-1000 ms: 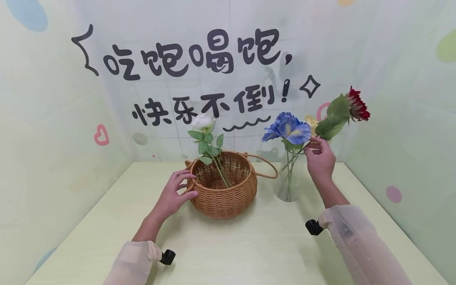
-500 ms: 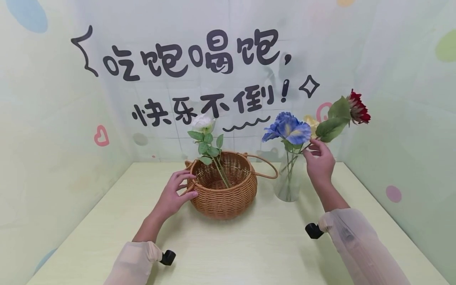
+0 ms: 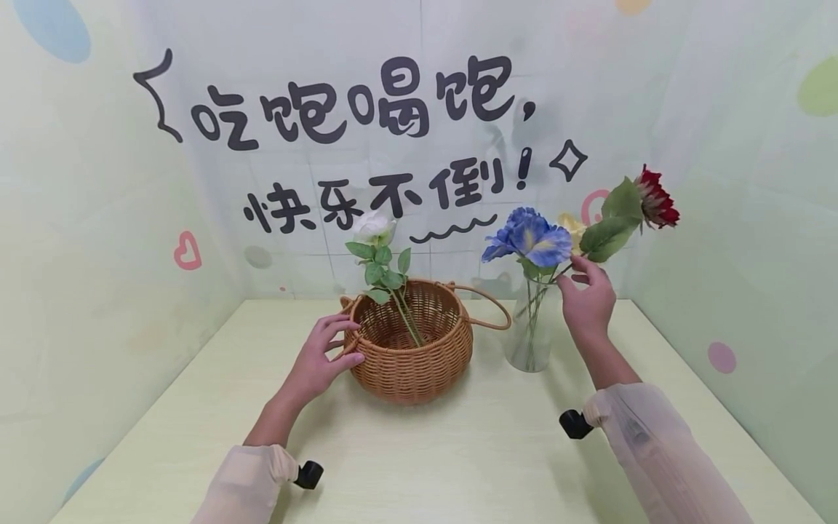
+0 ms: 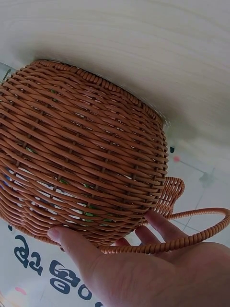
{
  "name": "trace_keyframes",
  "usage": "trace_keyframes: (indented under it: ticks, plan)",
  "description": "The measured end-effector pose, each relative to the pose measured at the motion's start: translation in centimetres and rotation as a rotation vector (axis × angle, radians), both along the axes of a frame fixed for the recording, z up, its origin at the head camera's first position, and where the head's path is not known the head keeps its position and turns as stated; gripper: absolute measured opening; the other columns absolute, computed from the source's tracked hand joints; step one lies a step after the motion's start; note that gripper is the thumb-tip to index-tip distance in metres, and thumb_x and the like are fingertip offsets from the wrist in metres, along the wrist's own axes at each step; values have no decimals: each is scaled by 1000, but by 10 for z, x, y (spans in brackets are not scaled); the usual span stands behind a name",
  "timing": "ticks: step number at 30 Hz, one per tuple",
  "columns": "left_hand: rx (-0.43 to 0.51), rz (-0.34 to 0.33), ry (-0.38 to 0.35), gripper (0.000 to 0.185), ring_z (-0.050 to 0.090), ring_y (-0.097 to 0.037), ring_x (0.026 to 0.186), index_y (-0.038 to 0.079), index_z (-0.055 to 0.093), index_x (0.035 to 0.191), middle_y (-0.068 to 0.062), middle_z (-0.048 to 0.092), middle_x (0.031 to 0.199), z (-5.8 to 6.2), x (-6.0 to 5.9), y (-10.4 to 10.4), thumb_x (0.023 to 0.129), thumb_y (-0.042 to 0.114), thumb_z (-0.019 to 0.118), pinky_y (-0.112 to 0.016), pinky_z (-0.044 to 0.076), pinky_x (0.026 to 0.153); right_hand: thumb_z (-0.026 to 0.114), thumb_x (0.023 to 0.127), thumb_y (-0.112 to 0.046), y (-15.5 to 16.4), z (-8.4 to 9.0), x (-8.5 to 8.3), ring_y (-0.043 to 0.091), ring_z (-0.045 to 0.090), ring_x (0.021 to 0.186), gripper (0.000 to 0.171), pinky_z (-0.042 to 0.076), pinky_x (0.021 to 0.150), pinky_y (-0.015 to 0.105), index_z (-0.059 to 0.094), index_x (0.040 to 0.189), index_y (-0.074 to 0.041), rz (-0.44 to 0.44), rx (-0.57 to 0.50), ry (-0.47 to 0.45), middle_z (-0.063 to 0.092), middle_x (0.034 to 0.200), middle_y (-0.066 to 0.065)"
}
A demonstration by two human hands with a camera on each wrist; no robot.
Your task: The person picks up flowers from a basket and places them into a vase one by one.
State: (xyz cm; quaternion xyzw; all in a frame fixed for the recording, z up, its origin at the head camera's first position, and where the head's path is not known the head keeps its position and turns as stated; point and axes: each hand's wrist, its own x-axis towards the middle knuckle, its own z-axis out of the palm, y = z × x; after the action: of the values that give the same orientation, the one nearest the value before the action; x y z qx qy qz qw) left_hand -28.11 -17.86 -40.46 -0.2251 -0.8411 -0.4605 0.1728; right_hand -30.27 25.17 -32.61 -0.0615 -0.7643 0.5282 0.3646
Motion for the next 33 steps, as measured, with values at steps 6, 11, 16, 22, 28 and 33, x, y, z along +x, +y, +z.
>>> trace_keyframes:
  ticks: [6,11,16,22,28,33]
  plan:
    - [2,1,-4,48,43,-31,127,9,60,124,-6,40,139,1,1,0,83,27,79,-50,48,97,66,89,-14,-1,1,1,-4,55,85,39,45,69,13,64,127,-5,16,-37,-31,65,109,-1]
    - [5,-4,0,48,41,-31,129,9,60,124,-6,40,139,1,1,0,83,26,78,-51,47,97,65,90,-15,-3,-2,1,-2,56,87,38,46,66,14,64,126,-4,39,-57,-54,64,106,-6]
    - [5,-3,-5,48,40,-30,130,9,61,124,-6,40,139,1,1,0,84,27,78,-50,47,98,64,90,-13,-5,-5,3,-3,55,87,38,46,66,12,64,127,-3,53,-56,-48,64,108,-2]
    - [3,-3,-5,47,40,-30,130,9,61,124,-6,40,139,0,0,0,84,27,78,-50,47,98,65,90,-14,-6,-6,3,-3,55,86,38,45,65,11,64,127,-3,55,-39,-43,64,114,5]
    - [2,0,1,48,41,-30,129,9,61,124,-6,40,139,-1,-1,0,84,26,78,-49,47,97,64,91,-15,-6,-7,1,-1,54,91,39,44,68,12,62,129,-5,38,-16,-30,61,120,9]
    - [1,4,7,45,43,-30,128,13,61,123,-6,41,139,-1,-2,1,83,27,78,-49,48,97,64,91,-13,-5,-7,0,3,54,95,43,45,72,12,59,133,-6,36,-8,-26,59,124,10]
